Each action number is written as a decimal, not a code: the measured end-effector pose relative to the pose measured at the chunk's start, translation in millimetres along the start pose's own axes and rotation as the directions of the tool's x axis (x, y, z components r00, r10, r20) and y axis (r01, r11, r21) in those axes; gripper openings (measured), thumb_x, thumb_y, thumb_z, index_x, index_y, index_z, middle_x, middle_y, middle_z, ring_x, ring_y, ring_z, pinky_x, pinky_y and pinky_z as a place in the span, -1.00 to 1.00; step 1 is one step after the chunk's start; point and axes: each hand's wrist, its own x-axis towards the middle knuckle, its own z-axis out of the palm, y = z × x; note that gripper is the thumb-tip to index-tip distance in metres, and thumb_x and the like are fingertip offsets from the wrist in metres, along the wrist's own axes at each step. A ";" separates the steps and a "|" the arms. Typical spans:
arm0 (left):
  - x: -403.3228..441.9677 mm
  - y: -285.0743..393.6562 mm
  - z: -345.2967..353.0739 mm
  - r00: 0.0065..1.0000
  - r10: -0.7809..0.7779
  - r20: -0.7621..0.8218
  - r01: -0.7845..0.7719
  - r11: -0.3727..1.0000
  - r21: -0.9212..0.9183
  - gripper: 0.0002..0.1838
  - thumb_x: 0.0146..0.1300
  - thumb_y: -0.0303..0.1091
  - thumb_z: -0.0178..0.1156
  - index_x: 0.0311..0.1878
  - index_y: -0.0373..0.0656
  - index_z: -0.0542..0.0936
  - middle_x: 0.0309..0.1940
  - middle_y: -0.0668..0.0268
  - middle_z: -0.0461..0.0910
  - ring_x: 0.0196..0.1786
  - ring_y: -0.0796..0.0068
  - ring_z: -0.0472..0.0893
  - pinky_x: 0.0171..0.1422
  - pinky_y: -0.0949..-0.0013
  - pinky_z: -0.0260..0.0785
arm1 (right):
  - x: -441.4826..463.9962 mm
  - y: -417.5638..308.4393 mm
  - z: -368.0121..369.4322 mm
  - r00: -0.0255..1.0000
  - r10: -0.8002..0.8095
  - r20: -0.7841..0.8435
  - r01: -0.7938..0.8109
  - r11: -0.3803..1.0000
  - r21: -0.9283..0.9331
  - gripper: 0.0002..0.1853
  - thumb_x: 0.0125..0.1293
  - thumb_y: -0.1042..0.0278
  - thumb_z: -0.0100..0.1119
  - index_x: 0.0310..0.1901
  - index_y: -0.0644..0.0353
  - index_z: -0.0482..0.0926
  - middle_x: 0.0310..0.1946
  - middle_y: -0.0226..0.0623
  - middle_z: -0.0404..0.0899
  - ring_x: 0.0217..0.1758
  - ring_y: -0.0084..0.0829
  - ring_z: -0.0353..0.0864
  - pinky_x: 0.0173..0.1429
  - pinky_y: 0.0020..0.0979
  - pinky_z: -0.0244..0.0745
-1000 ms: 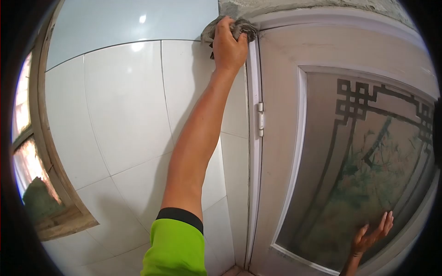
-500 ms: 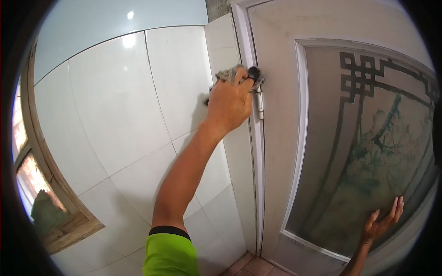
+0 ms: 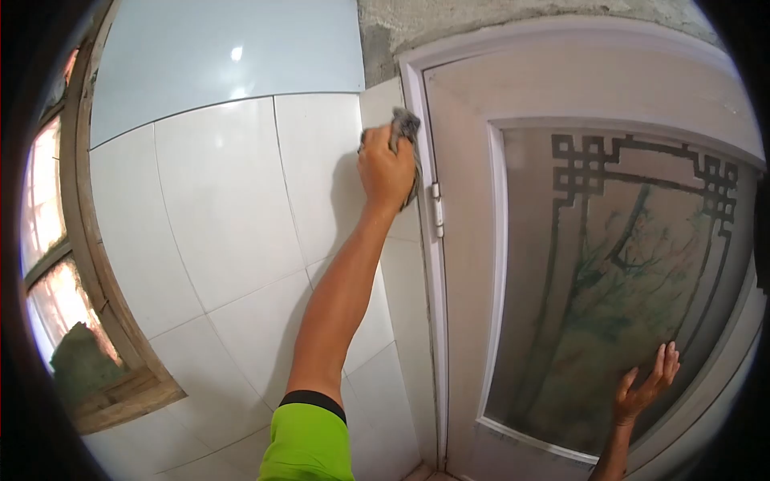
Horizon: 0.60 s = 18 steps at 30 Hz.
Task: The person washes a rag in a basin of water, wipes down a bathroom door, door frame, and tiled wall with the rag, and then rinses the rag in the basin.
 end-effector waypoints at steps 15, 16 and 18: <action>106.8 163.1 85.1 0.959 0.232 -0.164 -0.262 0.945 -0.194 -0.92 0.03 -0.52 0.13 -0.42 -0.31 0.58 -0.25 0.05 0.58 -0.17 0.01 0.58 -0.05 0.03 0.44 | 1.6 -6.3 -2.0 0.998 0.049 0.033 -0.048 0.998 -0.050 -0.36 0.15 0.34 -0.03 0.32 0.32 0.34 0.36 -0.03 0.29 0.52 -0.01 0.14 0.59 0.10 -0.07; 105.6 177.8 90.7 0.933 0.304 -0.193 -0.347 0.903 -0.254 -0.92 0.02 -0.52 0.13 -0.44 -0.30 0.60 -0.25 0.06 0.59 -0.18 0.02 0.58 -0.06 0.04 0.45 | 2.0 -5.9 -2.1 0.999 0.039 0.033 -0.037 0.998 -0.053 -0.36 0.15 0.34 -0.03 0.32 0.32 0.34 0.36 -0.03 0.29 0.52 -0.01 0.14 0.59 0.10 -0.07; 103.3 203.9 94.2 0.915 0.333 -0.227 -0.385 0.888 -0.250 -0.90 0.03 -0.51 0.14 -0.38 -0.29 0.60 -0.25 0.03 0.58 -0.19 -0.03 0.59 -0.08 0.00 0.44 | 1.8 -6.8 -1.8 0.998 0.049 0.038 -0.047 0.998 -0.050 -0.36 0.15 0.33 -0.04 0.32 0.33 0.34 0.36 -0.02 0.29 0.51 -0.01 0.14 0.58 0.10 -0.07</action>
